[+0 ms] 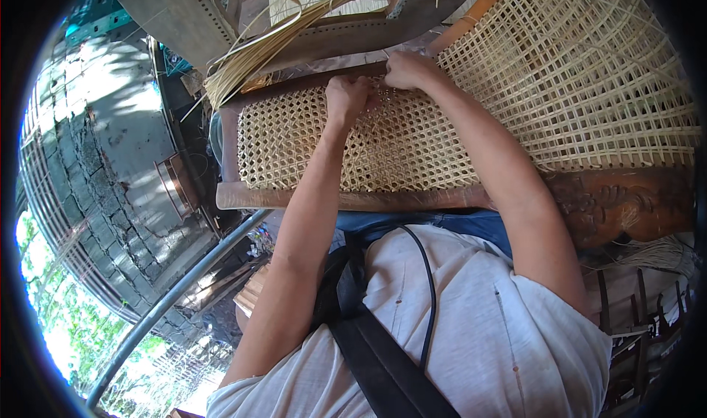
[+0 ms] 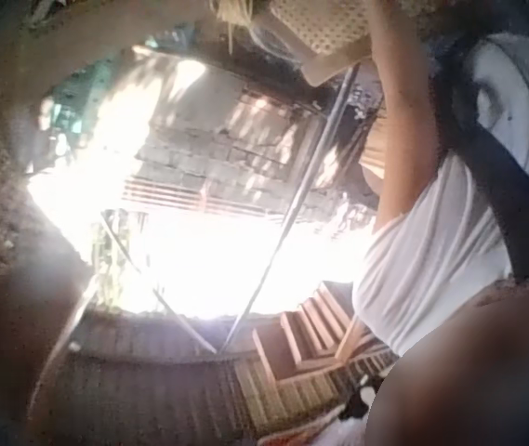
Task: Weaving rattan material onto a wooden chair frame using tools.
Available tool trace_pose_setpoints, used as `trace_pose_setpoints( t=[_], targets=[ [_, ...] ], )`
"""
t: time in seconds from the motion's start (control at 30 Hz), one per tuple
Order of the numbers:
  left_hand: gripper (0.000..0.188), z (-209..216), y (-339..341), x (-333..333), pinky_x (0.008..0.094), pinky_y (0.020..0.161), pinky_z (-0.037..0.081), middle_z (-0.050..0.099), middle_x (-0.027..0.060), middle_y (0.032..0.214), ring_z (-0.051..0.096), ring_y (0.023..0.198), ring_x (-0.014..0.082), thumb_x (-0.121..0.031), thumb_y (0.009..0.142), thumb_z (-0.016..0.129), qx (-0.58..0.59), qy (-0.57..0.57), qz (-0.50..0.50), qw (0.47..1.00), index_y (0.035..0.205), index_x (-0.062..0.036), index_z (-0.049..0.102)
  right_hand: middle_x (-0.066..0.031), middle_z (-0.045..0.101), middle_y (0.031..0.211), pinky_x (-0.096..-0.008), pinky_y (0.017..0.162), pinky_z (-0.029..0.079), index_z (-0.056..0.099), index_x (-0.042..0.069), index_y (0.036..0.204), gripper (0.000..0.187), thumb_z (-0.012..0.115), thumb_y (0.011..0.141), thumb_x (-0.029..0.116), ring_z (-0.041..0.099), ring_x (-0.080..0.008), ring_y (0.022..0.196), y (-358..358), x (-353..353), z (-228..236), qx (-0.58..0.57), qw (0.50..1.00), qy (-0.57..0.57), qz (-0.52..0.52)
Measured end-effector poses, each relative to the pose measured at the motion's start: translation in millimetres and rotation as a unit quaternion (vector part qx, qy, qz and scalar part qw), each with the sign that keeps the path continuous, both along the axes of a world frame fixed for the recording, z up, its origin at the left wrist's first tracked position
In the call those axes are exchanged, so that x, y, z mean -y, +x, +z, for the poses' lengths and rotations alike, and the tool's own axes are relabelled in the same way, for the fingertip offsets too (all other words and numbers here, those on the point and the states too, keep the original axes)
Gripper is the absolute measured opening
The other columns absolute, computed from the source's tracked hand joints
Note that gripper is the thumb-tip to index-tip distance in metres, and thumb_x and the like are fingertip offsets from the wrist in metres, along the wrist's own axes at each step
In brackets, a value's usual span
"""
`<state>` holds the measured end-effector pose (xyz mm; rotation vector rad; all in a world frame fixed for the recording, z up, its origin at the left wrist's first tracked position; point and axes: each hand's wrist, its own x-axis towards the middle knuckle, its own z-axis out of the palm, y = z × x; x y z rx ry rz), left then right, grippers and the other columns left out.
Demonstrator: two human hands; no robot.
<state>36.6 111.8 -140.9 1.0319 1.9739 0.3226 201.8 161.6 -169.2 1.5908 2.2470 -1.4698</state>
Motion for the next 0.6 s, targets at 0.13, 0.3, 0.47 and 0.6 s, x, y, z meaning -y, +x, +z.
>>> trace_pose_setpoints(
  t=[0.13,0.3,0.47,0.6],
  targets=[
    [0.027,8,5,-1,0.0317,0.056,0.061,0.070,0.0176,0.069,0.072,0.061,0.0235,-0.012,0.087,0.059,-0.030,0.006,-0.013,0.999,0.074,0.0107,0.065,-0.0196,0.071,0.105,-0.0419,0.087,0.054,0.073,0.005,0.102,0.035,0.058,0.074,0.019,0.068,-0.0338,0.101,-1,2,-14,-0.012,0.999,-0.043,-0.026],
    [0.026,9,12,1,0.0314,0.056,0.059,0.070,0.0151,0.066,0.072,0.060,0.0194,-0.013,0.089,0.059,0.009,0.006,0.020,1.000,0.078,0.0084,0.068,-0.0197,0.070,0.107,-0.0420,0.087,0.053,0.072,0.005,0.104,0.036,0.057,0.074,0.019,0.068,-0.0335,0.101,1,3,-20,-0.017,0.999,-0.037,-0.017],
    [0.025,8,4,0,0.0326,0.058,0.059,0.069,0.0130,0.062,0.071,0.058,0.0173,-0.014,0.091,0.057,-0.068,-0.009,-0.059,0.996,0.084,0.0065,0.070,-0.0154,0.070,0.113,-0.0405,0.091,0.053,0.072,0.005,0.107,0.030,0.057,0.083,0.016,0.067,-0.0283,0.108,2,-3,34,0.059,0.994,0.052,0.070],
    [0.025,13,12,0,0.0317,0.057,0.060,0.070,0.0148,0.068,0.072,0.060,0.0201,-0.015,0.090,0.061,-0.032,0.001,-0.033,0.999,0.090,0.0098,0.068,-0.0120,0.073,0.105,-0.0383,0.086,0.054,0.075,0.007,0.096,0.023,0.056,0.084,0.011,0.070,-0.0242,0.102,-2,-5,32,0.056,0.986,0.150,0.049]
  ],
)
